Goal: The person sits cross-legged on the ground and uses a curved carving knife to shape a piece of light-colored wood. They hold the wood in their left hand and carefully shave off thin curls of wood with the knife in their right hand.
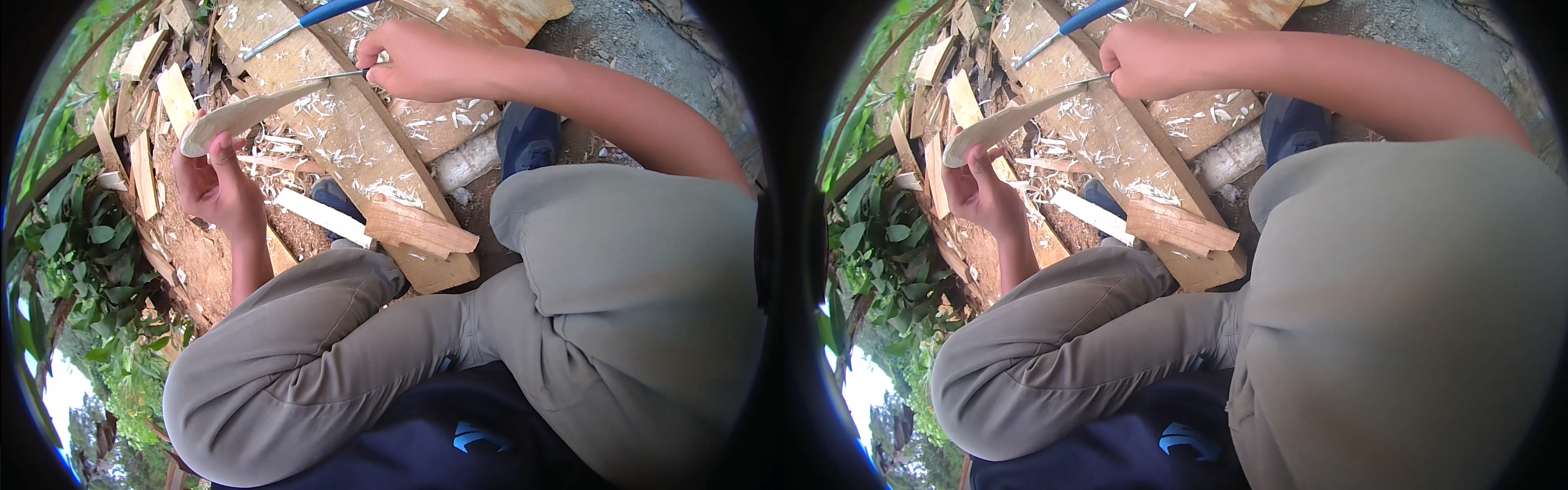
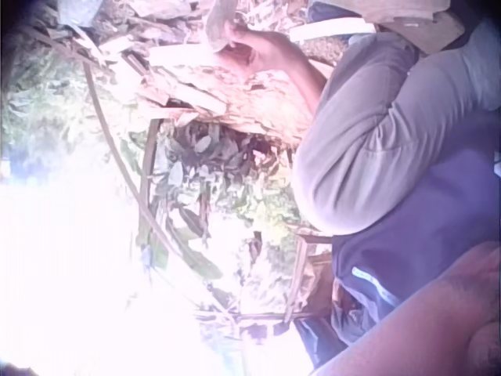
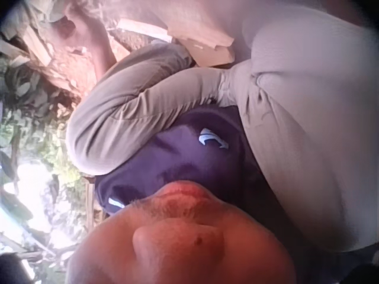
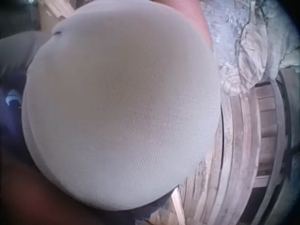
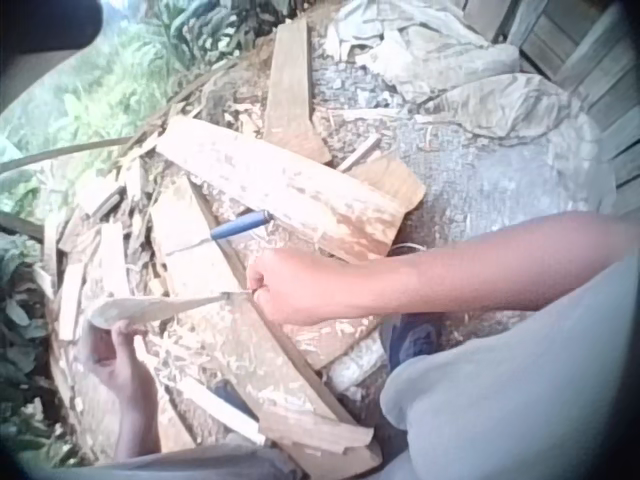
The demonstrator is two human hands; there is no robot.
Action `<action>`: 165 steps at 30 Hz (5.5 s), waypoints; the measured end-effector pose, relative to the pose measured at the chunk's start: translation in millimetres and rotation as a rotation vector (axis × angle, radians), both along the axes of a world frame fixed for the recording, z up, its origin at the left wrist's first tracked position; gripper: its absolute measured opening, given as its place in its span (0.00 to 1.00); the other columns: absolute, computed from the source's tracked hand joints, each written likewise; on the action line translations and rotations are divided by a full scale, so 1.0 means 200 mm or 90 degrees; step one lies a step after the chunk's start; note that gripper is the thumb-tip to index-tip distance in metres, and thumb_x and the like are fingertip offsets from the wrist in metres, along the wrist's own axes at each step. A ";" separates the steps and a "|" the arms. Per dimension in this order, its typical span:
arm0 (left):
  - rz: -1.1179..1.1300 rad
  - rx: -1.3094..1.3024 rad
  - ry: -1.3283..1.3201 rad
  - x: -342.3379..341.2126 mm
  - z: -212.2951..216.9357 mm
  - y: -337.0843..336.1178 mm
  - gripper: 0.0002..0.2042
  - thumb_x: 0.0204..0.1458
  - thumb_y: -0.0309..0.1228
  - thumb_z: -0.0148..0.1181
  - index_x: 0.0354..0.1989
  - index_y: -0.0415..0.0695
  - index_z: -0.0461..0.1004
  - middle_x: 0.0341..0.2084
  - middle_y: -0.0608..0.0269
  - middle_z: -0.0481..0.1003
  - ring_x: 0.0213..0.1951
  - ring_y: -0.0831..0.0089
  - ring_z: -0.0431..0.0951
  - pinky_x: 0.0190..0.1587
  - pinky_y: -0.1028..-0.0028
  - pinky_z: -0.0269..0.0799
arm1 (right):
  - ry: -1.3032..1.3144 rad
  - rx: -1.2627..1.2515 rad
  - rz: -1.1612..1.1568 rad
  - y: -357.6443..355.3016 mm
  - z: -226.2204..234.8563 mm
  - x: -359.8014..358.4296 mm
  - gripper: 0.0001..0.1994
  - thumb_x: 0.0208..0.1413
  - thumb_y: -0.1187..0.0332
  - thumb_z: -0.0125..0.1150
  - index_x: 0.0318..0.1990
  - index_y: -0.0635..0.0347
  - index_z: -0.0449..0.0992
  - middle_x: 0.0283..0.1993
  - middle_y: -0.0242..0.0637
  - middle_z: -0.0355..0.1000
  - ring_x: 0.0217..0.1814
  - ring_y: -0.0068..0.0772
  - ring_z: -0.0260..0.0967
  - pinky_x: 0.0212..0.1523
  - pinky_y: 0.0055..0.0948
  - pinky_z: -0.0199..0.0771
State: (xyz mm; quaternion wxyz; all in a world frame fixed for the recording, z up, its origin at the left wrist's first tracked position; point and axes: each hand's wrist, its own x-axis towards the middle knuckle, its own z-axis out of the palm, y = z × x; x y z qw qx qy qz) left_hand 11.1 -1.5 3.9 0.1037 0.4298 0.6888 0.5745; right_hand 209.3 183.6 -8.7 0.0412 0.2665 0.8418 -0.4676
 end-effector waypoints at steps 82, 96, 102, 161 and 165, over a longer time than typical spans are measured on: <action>0.113 0.020 -0.089 0.07 0.06 0.03 0.10 0.54 0.24 0.68 0.37 0.35 0.72 0.35 0.53 0.79 0.33 0.76 0.81 0.26 0.80 0.82 | 0.121 -0.064 -0.091 -0.20 0.20 0.04 0.13 0.57 0.70 0.54 0.44 0.67 0.78 0.28 0.50 0.76 0.29 0.41 0.76 0.36 0.41 0.73; 0.100 0.028 -0.076 0.05 0.05 0.04 0.10 0.55 0.23 0.67 0.39 0.34 0.71 0.36 0.51 0.78 0.34 0.73 0.82 0.25 0.80 0.82 | 0.101 -0.058 -0.078 -0.15 0.04 0.05 0.12 0.60 0.67 0.57 0.46 0.67 0.76 0.29 0.43 0.75 0.31 0.27 0.71 0.37 0.33 0.72; 0.104 0.026 -0.090 0.03 0.05 0.05 0.11 0.54 0.23 0.67 0.38 0.34 0.70 0.35 0.50 0.78 0.34 0.73 0.82 0.25 0.80 0.82 | 0.109 -0.028 -0.081 -0.14 -0.05 0.08 0.12 0.60 0.66 0.57 0.45 0.66 0.77 0.30 0.44 0.78 0.28 0.31 0.70 0.35 0.34 0.70; 0.200 0.016 -0.007 0.02 0.01 0.00 0.19 0.50 0.24 0.70 0.39 0.39 0.60 0.33 0.57 0.71 0.29 0.77 0.77 0.31 0.80 0.76 | 0.066 -0.094 -0.061 -0.20 0.07 0.07 0.12 0.60 0.67 0.56 0.46 0.66 0.77 0.29 0.45 0.77 0.32 0.34 0.77 0.37 0.37 0.73; 0.197 0.015 -0.012 0.02 0.02 0.02 0.20 0.50 0.23 0.70 0.40 0.39 0.60 0.32 0.57 0.71 0.30 0.77 0.77 0.32 0.80 0.76 | 0.078 -0.051 -0.059 -0.18 -0.07 0.08 0.13 0.60 0.66 0.57 0.46 0.66 0.77 0.30 0.46 0.78 0.33 0.36 0.77 0.38 0.36 0.74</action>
